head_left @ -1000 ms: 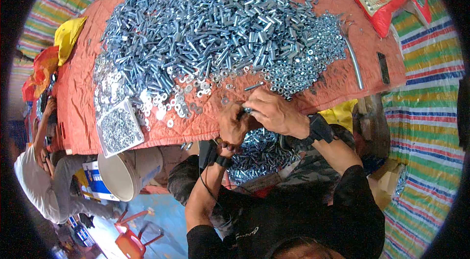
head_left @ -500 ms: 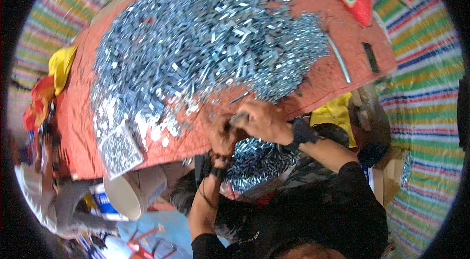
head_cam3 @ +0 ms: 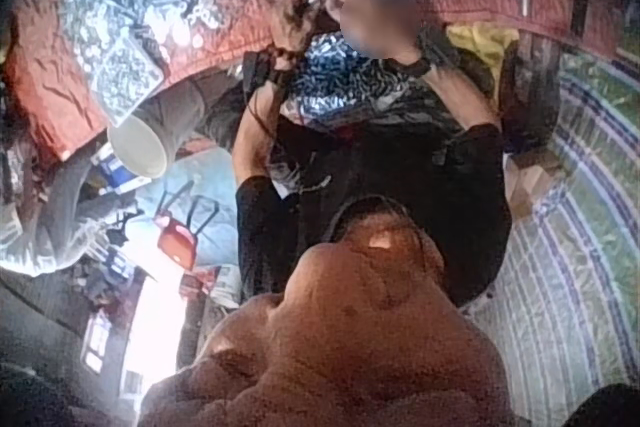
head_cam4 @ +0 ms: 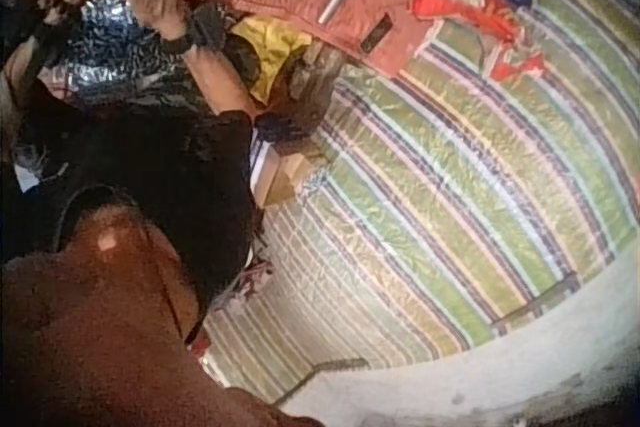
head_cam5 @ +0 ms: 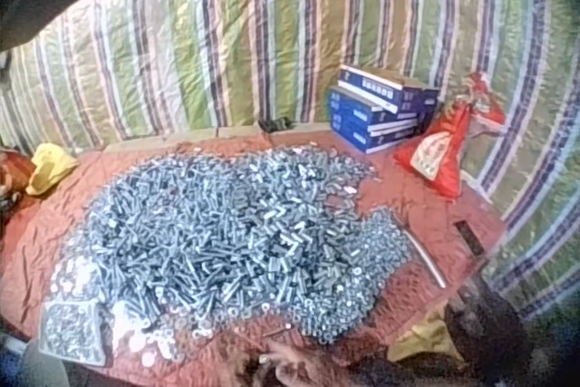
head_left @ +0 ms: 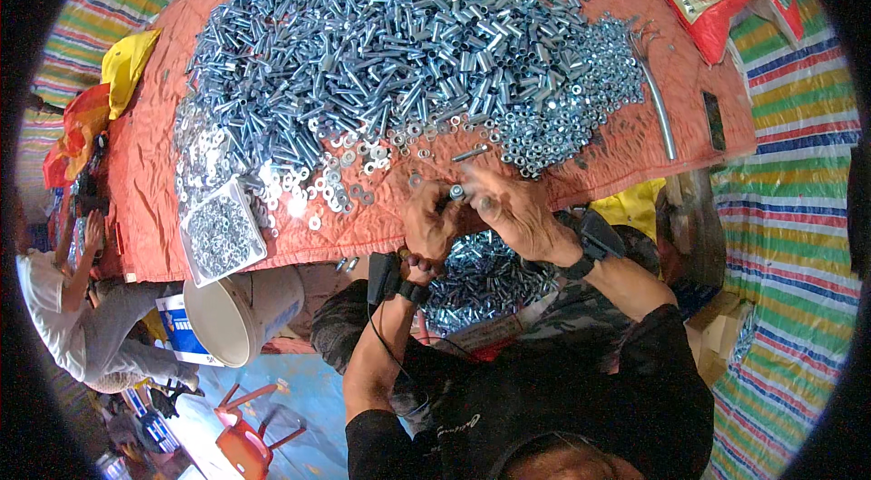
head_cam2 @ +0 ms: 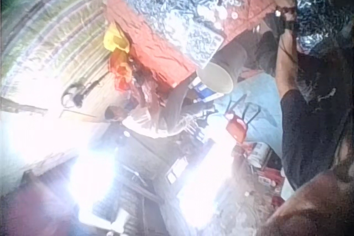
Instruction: Placing metal washers onto bolts and sorting them into groups.
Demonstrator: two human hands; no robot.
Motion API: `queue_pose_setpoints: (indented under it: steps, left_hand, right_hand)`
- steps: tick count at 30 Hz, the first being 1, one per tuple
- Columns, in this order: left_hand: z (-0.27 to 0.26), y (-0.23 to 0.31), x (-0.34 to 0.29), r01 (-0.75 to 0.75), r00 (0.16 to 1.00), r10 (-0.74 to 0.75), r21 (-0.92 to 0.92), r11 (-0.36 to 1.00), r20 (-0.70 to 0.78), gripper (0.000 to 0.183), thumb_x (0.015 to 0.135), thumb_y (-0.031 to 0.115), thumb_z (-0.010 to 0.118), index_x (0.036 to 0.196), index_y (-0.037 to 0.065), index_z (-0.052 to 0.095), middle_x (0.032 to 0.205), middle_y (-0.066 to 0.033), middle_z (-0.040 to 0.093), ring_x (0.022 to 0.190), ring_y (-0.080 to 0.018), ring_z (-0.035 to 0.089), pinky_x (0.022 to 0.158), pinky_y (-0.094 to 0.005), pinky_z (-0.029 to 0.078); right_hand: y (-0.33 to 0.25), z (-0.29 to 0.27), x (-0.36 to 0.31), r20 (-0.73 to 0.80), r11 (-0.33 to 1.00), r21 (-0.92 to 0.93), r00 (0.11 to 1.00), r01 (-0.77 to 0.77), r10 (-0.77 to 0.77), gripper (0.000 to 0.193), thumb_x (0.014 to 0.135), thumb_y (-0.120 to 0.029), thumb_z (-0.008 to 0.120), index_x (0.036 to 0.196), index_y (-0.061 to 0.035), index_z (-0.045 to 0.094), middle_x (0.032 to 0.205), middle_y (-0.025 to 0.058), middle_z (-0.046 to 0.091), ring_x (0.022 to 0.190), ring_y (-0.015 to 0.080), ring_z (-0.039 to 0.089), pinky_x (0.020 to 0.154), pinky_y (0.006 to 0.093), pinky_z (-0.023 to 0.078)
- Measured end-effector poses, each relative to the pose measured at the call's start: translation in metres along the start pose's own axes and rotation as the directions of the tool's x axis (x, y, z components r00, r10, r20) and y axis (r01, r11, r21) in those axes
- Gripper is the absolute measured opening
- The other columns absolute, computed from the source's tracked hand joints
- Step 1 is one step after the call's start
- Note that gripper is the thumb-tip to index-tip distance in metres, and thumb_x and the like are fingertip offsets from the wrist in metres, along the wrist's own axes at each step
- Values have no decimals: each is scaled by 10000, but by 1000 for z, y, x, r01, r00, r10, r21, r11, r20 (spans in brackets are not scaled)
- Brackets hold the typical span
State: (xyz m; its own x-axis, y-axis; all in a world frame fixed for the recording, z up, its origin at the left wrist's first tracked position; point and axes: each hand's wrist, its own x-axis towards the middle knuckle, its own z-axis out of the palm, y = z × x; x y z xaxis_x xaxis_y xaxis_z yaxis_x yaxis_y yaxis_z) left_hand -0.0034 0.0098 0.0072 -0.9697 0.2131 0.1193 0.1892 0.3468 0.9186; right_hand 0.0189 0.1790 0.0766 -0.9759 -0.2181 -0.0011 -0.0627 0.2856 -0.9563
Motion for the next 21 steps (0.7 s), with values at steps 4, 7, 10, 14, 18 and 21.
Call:
queue_pose_setpoints:
  steps: [4, 7, 10, 14, 18, 21]
  left_hand:
    - [4, -4, -1, -9, 1000, 9, -26, 1000, 2, 123, 793, 74, 694, 845, -8, 618, 799, -180, 622, 722, -366, 616, 629, -413, 473]
    - [7, -9, 1, -16, 999, 19, 95, 995, -38, 135, 779, 77, 702, 842, -13, 623, 797, -177, 625, 726, -349, 628, 629, -400, 478]
    - [6, -9, 2, -39, 999, 38, -45, 998, -22, 146, 772, 82, 716, 844, -9, 627, 796, -173, 626, 725, -341, 631, 630, -394, 482]
    - [2, -3, 3, -16, 1000, 16, -20, 1000, 9, 143, 782, 68, 715, 891, 1, 651, 805, -157, 633, 752, -321, 639, 652, -378, 494]
    - [8, -7, 0, -100, 994, 101, -24, 995, 49, 194, 740, 54, 728, 928, 63, 685, 892, -139, 666, 821, -324, 637, 740, -411, 494]
    - [11, -8, 0, -223, 961, 234, -88, 971, 145, 284, 713, 31, 728, 986, 69, 661, 964, -127, 653, 893, -330, 645, 757, -409, 514]
  right_hand:
    - [-3, -8, -4, 3, 989, 114, 996, -93, 93, 732, 968, -582, 410, 1345, 44, 441, 866, 108, 642, 782, 197, 602, 726, 334, 481]
    - [15, -5, 0, -38, 1000, -29, 999, 10, -11, 660, 982, -528, 415, 1311, 40, 483, 846, 125, 669, 758, 208, 631, 726, 332, 494]
    - [8, -13, 0, 217, 966, 179, 965, -188, 148, 498, 983, -398, 472, 1184, 43, 586, 816, 153, 680, 710, 232, 654, 675, 350, 507]
    - [26, -14, 29, -72, 965, -257, 997, -48, 30, 290, 918, -253, 565, 1107, -45, 637, 870, 207, 673, 793, 364, 669, 697, 416, 520]
    - [27, -19, 48, -18, 864, -498, 996, 69, -90, 283, 893, -263, 612, 1115, -90, 648, 1014, 184, 649, 904, 381, 636, 750, 443, 517]
    - [24, -15, 47, -18, 779, -626, 998, 38, -63, 273, 856, -153, 623, 1123, -95, 635, 986, 175, 614, 873, 388, 601, 715, 452, 489]
